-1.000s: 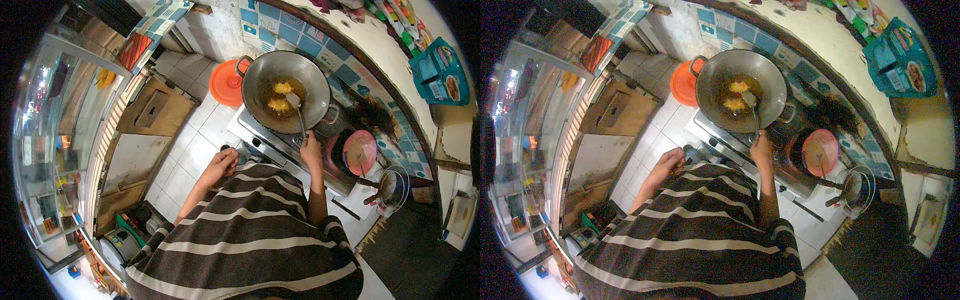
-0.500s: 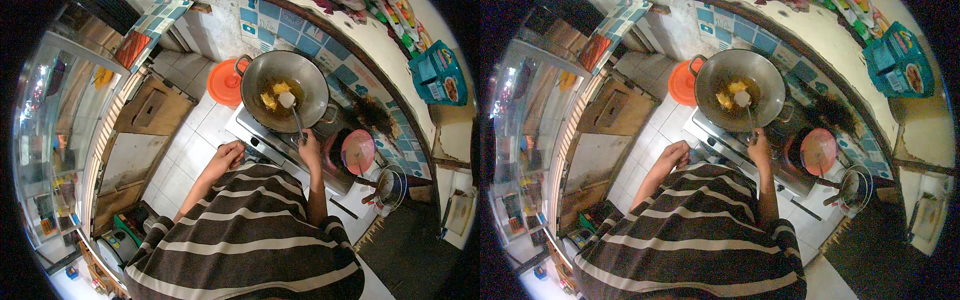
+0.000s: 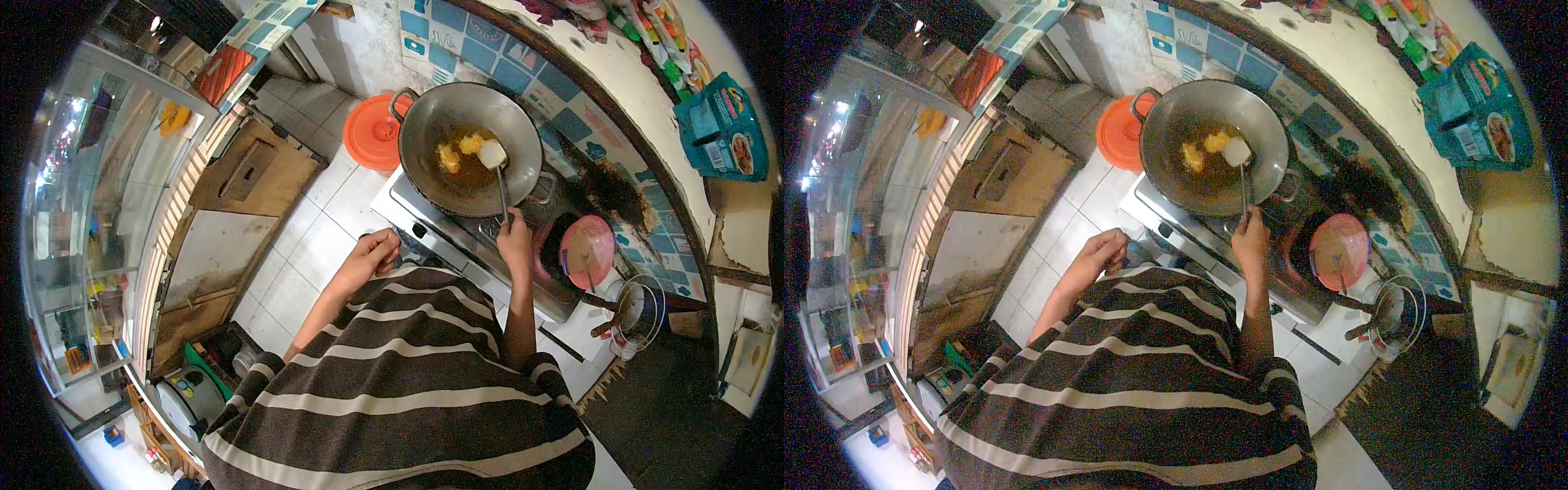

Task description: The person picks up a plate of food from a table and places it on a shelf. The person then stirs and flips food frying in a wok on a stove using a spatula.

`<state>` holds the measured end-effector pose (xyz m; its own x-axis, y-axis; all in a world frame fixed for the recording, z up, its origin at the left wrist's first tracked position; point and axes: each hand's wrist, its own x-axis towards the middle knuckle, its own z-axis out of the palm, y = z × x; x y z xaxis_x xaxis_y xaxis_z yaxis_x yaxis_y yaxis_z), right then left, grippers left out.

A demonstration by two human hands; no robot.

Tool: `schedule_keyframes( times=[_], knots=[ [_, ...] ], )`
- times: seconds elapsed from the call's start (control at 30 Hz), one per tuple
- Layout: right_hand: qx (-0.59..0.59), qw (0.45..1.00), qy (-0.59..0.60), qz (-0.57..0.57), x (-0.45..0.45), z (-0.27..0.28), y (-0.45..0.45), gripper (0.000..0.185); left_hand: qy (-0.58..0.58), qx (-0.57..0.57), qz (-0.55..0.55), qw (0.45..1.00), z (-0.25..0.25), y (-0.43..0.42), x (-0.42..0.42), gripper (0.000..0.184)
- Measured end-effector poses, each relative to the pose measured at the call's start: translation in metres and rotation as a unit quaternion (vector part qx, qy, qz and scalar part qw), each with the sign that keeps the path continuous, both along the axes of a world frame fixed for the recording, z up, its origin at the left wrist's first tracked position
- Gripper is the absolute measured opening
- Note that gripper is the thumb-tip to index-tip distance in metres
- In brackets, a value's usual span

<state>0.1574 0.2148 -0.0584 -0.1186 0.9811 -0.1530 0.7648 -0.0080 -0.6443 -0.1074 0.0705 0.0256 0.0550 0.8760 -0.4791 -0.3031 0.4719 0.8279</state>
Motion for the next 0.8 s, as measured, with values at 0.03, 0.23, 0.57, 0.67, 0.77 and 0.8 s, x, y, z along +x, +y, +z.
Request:
schedule_keyframes(
  times=[0.03, 0.23, 0.57, 0.67, 0.77, 0.8],
  knots=[
    [-0.001, 1.0, -0.004, 0.004, 0.0, 0.001, 0.0, 0.032, 0.005, 0.004, -0.001, 1.0, 0.0, 0.0, 0.0, 0.029],
    [-0.021, 0.999, 0.022, 0.019, -0.004, -0.017, -0.001, 0.028, 0.012, -0.002, 0.002, 1.0, 0.003, 0.002, 0.002, 0.029],
    [-0.349, 0.837, 0.417, -0.067, -0.025, 0.03, 0.001, 0.031, 0.013, -0.016, 0.084, 0.996, 0.005, -0.011, -0.002, 0.031],
    [-0.339, 0.831, 0.439, -0.042, -0.035, 0.037, 0.0, 0.032, 0.067, -0.064, 0.108, 0.99, 0.014, -0.009, -0.007, 0.03],
    [-0.321, 0.83, 0.454, -0.039, -0.051, 0.042, -0.006, 0.033, 0.059, -0.026, 0.134, 0.989, -0.001, -0.003, -0.024, 0.041],
    [-0.317, 0.83, 0.457, -0.038, -0.055, 0.043, -0.008, 0.034, 0.059, -0.008, 0.145, 0.988, -0.01, 0.0, -0.03, 0.046]
  ],
)
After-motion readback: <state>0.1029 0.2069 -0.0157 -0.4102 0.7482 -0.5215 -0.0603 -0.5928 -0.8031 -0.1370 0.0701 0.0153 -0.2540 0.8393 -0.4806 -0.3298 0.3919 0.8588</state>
